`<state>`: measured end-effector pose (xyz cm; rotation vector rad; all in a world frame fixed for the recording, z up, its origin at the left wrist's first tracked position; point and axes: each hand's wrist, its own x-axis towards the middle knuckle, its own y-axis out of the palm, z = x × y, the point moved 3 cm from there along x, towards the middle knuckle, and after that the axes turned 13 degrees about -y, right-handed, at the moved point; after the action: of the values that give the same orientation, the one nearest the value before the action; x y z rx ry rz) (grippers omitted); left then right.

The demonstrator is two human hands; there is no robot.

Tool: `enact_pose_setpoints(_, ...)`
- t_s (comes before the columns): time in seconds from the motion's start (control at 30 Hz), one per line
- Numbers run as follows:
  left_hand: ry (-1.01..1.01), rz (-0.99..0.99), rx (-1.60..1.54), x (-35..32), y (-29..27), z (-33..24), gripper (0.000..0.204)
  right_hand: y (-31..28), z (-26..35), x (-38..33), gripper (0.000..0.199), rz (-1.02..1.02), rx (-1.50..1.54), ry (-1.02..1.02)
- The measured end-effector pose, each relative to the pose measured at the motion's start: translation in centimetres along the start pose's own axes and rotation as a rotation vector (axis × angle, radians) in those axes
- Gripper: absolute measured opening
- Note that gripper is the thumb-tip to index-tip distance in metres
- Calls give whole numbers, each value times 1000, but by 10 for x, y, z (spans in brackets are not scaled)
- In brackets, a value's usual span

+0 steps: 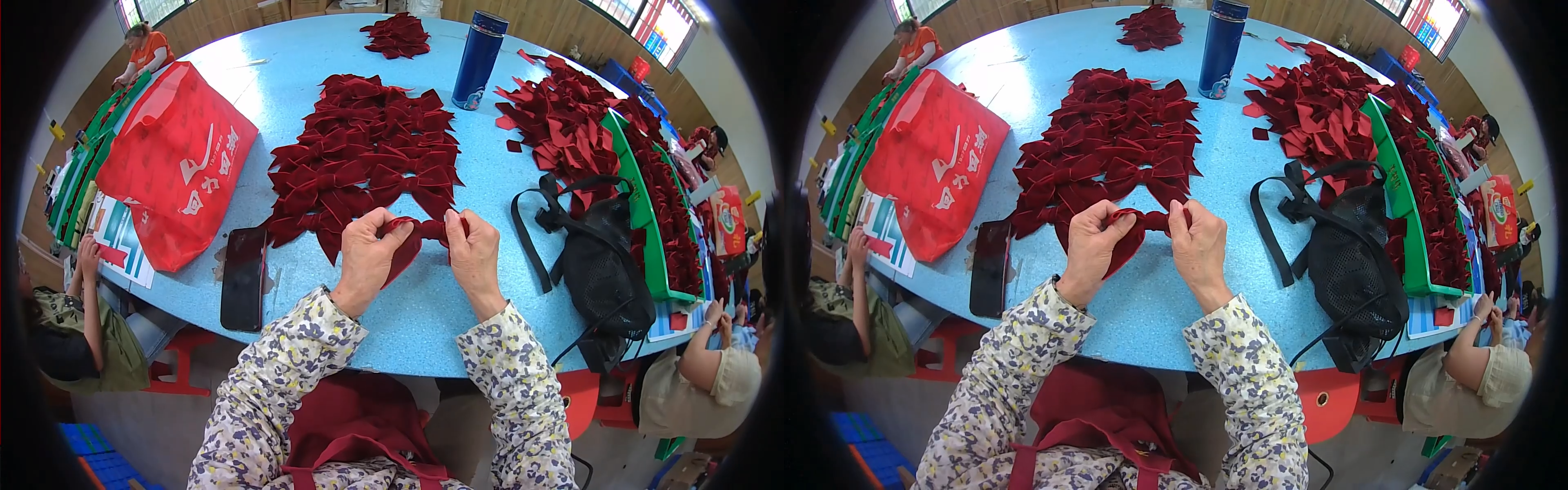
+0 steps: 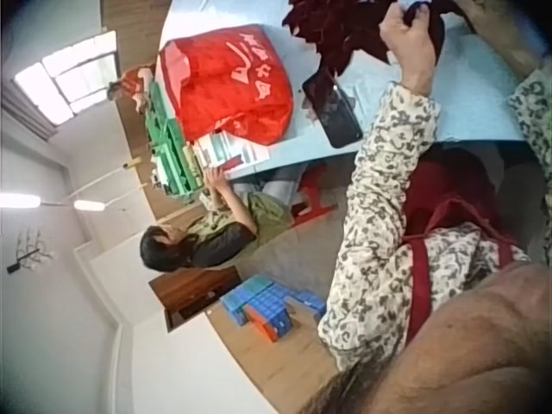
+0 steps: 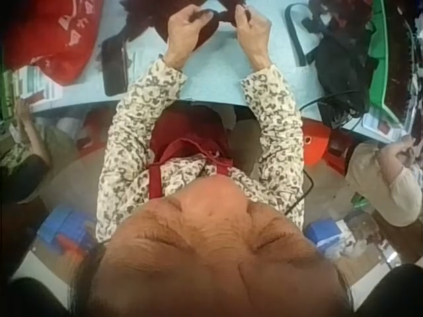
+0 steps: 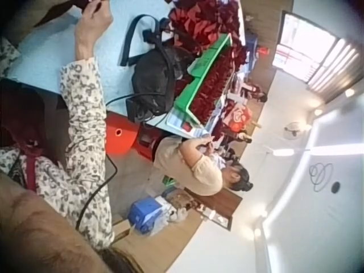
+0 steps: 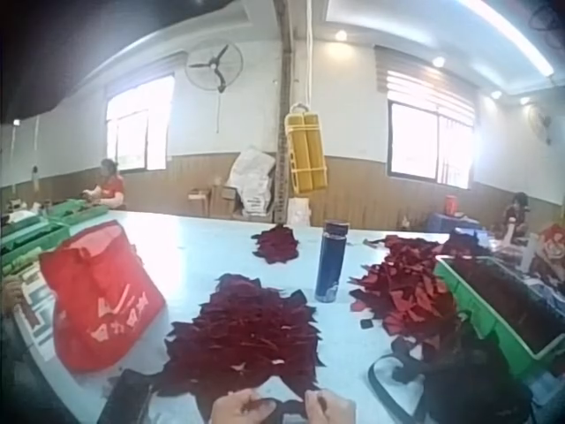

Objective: Sorting and stacking small red fabric petal-like pieces on a table.

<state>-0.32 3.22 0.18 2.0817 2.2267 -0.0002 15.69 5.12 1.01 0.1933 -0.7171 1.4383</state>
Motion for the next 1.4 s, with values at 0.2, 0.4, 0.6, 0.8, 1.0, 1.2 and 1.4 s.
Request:
enact_pose_setpoints(0.2, -14, -6, -66, 0, 1, 1, 15, 1, -1, 0, 37, -1, -57, -43)
enact_pose_setpoints(0.4, -72, 67, -165, 3, 1, -7, 13, -4, -6, 4, 36, 34, 80, -8)
enact_pose_setpoints(0.6, -231, 129, -236, -3, 5, -22, 11, -5, -3, 5, 32, 129, 203, -6)
enact_pose_setpoints(0.8, -194, 248, -2, 0, -1, -13, 17, -1, 4, 7, 30, 193, 210, -28)
enact_pose_setpoints(1.0, 4, 70, 409, -1, 3, -20, 16, 1, 6, 7, 27, 132, -102, -183)
enact_pose_setpoints(1.2, -140, 202, 26, -2, 1, -19, 14, -6, -7, 12, 19, 114, 450, 145)
enact_pose_setpoints(1.4, -93, 174, 147, 1, 1, -15, 13, -7, 1, 11, 10, 213, 261, -57)
